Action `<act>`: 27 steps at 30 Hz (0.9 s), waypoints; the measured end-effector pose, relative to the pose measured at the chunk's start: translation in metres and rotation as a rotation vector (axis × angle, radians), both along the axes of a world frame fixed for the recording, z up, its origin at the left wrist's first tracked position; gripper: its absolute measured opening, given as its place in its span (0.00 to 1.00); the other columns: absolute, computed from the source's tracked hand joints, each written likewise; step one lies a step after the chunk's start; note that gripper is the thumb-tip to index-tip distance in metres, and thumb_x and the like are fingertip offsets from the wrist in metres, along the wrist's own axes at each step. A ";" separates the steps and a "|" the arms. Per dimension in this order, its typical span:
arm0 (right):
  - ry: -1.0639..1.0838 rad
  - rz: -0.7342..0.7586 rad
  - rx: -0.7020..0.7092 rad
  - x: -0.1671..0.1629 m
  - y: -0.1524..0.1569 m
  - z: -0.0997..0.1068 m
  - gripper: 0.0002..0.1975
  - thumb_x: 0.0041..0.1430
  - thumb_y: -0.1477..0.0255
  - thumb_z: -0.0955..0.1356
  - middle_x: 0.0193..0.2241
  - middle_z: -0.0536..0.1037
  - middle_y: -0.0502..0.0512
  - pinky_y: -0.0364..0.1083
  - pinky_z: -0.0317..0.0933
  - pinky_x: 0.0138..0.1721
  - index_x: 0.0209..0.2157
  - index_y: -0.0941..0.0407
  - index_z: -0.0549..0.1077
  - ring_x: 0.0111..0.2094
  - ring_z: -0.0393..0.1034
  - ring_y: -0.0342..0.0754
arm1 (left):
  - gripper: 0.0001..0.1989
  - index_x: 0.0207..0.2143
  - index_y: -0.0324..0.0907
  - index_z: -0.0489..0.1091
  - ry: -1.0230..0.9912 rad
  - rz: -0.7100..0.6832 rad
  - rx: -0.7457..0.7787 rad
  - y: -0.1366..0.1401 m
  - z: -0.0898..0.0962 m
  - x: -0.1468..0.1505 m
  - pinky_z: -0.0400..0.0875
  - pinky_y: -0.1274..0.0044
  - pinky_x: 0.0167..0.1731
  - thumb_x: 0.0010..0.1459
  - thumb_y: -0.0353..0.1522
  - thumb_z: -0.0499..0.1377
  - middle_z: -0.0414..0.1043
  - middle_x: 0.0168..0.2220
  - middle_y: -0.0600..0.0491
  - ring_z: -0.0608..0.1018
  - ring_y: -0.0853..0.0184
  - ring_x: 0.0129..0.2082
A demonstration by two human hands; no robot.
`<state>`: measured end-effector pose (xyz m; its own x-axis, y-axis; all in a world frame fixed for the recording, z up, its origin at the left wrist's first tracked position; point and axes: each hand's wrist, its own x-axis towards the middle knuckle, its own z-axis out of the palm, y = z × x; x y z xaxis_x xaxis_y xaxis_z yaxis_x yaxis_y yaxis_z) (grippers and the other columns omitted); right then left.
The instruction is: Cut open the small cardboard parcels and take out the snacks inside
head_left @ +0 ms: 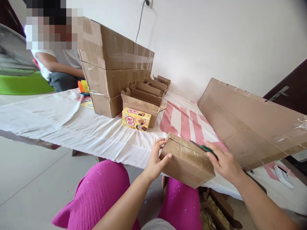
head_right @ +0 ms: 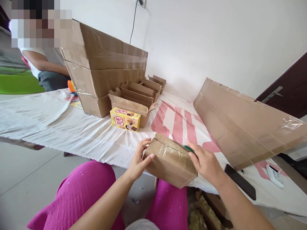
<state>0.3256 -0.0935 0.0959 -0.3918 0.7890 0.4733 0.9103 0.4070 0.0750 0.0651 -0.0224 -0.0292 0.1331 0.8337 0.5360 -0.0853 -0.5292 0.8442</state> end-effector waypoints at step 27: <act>-0.311 -0.156 -0.667 0.008 0.007 0.075 0.13 0.58 0.67 0.64 0.25 0.80 0.49 0.44 0.53 0.23 0.38 0.44 0.80 0.24 0.72 0.48 | 0.20 0.46 0.44 0.62 0.126 -0.021 0.189 0.017 0.000 -0.011 0.60 0.59 0.57 0.56 0.44 0.61 0.62 0.54 0.42 0.66 0.54 0.58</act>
<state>0.3338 -0.0864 0.1710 -0.2891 0.9271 -0.2387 0.9385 0.3237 0.1204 0.0538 -0.0054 -0.0288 0.2250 0.7165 0.6603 0.0015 -0.6780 0.7351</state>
